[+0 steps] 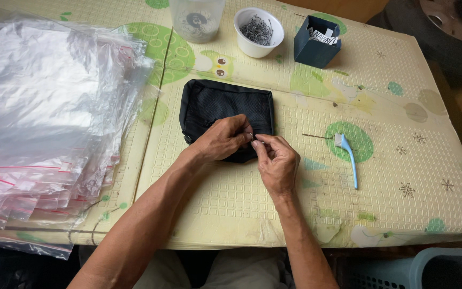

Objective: The person cleans a black pouch with a toothbrush, then attaches a metal chain and a bear-shaped keychain to the pouch. The person handles the pouch, chain, and keychain by hand on a table with plastic bags and containers nearby.

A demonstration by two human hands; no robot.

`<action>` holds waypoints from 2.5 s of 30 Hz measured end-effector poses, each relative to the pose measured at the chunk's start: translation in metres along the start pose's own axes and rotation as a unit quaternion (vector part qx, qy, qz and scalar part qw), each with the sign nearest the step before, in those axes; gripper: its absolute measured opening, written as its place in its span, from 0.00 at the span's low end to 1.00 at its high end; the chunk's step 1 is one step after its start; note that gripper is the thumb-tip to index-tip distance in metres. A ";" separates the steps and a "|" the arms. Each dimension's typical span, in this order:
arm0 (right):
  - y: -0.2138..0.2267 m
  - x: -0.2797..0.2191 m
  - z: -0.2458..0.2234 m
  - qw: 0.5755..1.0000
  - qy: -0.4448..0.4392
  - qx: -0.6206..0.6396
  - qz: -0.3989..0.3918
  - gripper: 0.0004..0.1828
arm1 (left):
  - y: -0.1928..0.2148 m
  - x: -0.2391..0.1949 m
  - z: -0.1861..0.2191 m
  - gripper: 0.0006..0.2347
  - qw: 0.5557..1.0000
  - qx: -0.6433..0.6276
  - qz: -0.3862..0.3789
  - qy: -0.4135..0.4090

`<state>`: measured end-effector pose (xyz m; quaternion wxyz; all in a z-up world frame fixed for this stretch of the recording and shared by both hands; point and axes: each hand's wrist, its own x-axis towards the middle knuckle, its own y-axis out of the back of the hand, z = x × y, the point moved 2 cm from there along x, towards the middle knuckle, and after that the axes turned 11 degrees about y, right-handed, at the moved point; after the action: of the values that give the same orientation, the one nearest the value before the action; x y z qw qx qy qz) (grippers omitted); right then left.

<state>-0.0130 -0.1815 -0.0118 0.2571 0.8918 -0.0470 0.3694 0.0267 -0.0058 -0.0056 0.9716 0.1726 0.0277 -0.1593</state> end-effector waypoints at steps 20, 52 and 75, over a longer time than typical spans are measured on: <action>-0.002 0.002 -0.012 0.989 0.093 -0.088 -0.080 0.20 | 0.003 0.004 -0.004 0.03 1.000 0.013 -0.022 0.016; -0.011 -0.002 -0.010 0.996 -0.050 -0.063 -0.032 0.03 | 0.007 0.001 -0.002 0.06 0.998 -0.007 -0.027 0.062; -0.014 0.000 -0.021 0.990 0.106 -0.095 0.006 0.06 | -0.003 0.013 -0.016 0.10 0.992 -0.064 0.007 0.109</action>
<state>-0.0223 -0.1592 -0.0057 0.3423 0.8186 -0.0594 0.4574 0.0383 -0.0066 -0.0227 0.9730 0.1264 0.1426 -0.1301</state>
